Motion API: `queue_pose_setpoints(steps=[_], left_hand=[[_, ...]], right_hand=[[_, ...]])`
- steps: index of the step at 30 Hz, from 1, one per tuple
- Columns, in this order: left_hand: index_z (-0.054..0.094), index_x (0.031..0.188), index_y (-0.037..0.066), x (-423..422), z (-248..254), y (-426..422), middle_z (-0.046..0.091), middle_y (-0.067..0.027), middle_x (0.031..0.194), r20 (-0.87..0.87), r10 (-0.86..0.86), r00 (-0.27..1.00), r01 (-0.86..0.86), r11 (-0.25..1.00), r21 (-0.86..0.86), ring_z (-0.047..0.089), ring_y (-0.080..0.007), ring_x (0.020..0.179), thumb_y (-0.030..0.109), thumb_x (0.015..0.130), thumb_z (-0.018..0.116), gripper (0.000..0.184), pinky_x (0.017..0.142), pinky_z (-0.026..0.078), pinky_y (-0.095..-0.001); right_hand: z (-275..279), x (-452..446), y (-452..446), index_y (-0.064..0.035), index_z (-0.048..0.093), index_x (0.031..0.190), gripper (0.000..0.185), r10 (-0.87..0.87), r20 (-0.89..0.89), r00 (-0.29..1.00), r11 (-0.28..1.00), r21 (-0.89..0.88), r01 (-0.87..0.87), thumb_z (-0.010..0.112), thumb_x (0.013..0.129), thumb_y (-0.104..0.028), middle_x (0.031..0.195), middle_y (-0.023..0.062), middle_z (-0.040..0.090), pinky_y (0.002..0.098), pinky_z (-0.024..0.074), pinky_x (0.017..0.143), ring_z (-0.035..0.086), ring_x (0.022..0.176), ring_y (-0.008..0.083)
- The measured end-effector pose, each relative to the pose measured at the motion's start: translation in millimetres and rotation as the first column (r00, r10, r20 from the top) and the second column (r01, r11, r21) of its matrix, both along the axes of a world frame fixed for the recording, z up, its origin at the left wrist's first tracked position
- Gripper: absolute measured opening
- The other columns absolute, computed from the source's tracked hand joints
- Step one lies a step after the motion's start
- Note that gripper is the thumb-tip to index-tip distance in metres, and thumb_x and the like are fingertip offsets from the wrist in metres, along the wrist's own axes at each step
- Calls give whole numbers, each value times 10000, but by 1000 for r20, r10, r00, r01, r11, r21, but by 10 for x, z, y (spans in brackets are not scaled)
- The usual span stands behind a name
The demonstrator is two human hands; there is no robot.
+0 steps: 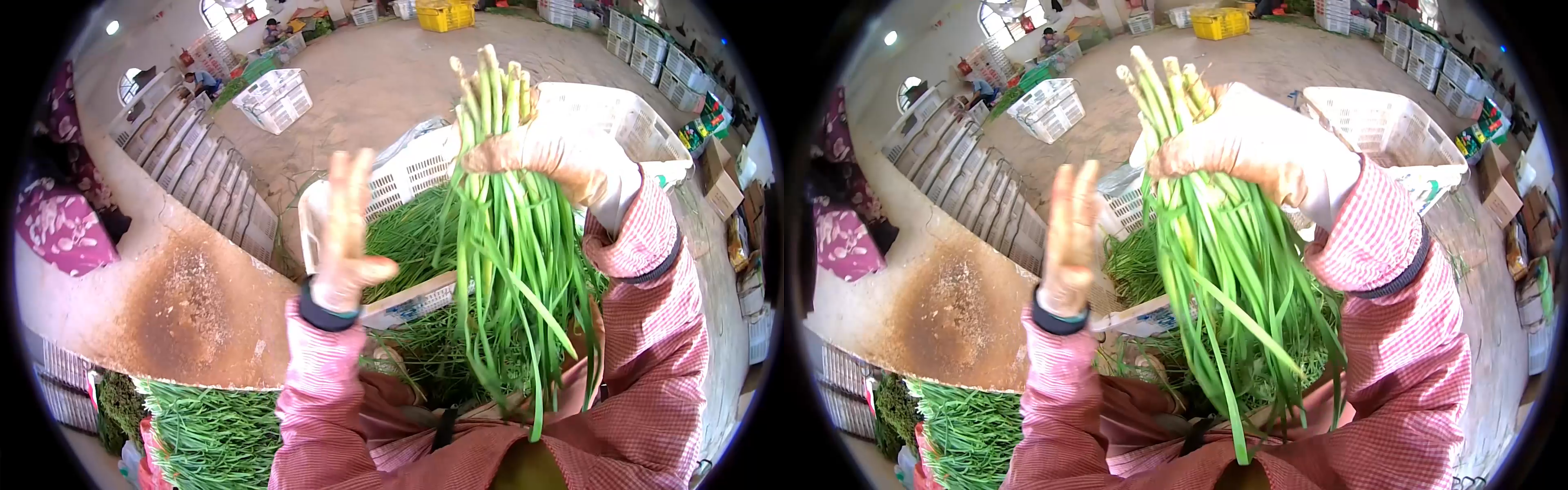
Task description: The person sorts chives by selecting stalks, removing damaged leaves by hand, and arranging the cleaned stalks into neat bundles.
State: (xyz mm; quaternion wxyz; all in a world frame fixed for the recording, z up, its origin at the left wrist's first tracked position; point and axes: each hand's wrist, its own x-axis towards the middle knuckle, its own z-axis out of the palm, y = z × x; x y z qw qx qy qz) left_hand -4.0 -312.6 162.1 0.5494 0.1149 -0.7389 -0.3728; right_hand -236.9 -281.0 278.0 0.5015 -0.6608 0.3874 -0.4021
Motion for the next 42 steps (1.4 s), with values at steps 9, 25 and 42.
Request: queue_pose_setpoints(steps=[9,25,42], left_hand=[[531,1066,70,-768,-815,1526,587,-28,969,-721,122,682,578,514,634,561,-164,879,43,678,693,421,778,452,-294],[334,1265,21,1168,-1012,1523,400,-157,1268,-713,180,678,368,756,541,388,-275,1177,311,731,671,695,977,341,-422],[524,988,19,888,-936,2267,548,-79,803,-142,-391,909,254,252,934,467,-134,534,164,674,715,395,479,387,-256]], right_hand=[[-515,1276,383,5,525,1066,511,131,-210,969,966,248,-76,749,621,-107,936,82,606,277,447,759,559,844,163],[-1724,2290,792,-20,385,1211,685,100,-101,990,979,-166,-116,727,627,-126,1030,133,574,302,436,826,557,938,221],[-1864,409,1668,-13,375,1251,610,5,224,974,916,390,-94,686,734,-106,988,85,542,248,456,837,523,893,153]])
